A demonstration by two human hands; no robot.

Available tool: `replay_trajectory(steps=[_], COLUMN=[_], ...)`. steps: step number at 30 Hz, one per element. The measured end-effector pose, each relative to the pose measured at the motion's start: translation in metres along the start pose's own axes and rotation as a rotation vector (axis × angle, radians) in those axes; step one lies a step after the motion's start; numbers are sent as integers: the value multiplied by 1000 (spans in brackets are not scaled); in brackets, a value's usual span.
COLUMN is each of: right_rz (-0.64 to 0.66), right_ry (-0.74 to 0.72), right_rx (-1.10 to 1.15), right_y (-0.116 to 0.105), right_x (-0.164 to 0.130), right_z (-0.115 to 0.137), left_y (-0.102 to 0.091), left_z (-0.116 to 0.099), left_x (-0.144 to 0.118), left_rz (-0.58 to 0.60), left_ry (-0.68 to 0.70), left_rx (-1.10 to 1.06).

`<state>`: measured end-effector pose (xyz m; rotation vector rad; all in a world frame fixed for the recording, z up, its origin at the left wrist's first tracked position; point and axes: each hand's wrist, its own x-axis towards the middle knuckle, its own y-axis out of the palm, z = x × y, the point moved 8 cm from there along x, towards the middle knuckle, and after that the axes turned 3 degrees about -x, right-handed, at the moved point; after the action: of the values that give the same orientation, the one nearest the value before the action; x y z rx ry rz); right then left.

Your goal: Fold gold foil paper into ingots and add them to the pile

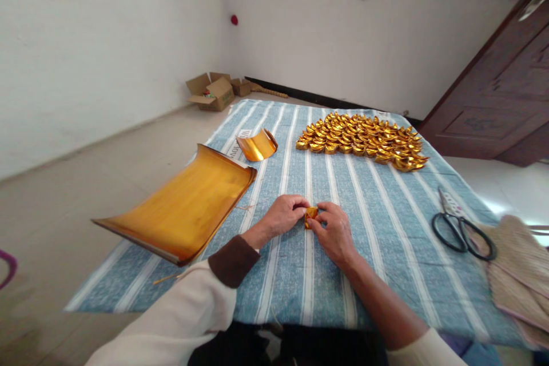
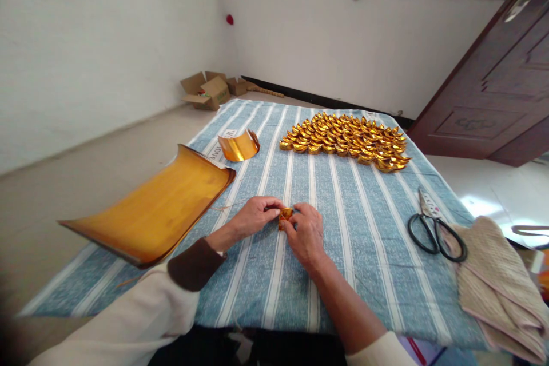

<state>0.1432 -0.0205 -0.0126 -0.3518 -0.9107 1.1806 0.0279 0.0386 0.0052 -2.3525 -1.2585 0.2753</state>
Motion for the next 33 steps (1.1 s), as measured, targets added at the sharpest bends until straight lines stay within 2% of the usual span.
replay_trajectory(steps=[4,7,25,33], right_rz=[-22,-29,-14,6], right_ry=[1,-7,-3,-13], right_rx=[53,74,97,180], right_y=[-3,-6,-6,-11], right_x=[0,1,3,4], right_z=[-1,1,1,5], left_y=[8,10,10,5], left_z=[8,13,19,16], left_x=[-7,-10,-11,-13], left_rz=[3,-34,-128,-190], left_ry=[-201,-275,-319,-327], left_rx=[-312,-414,-478,-502])
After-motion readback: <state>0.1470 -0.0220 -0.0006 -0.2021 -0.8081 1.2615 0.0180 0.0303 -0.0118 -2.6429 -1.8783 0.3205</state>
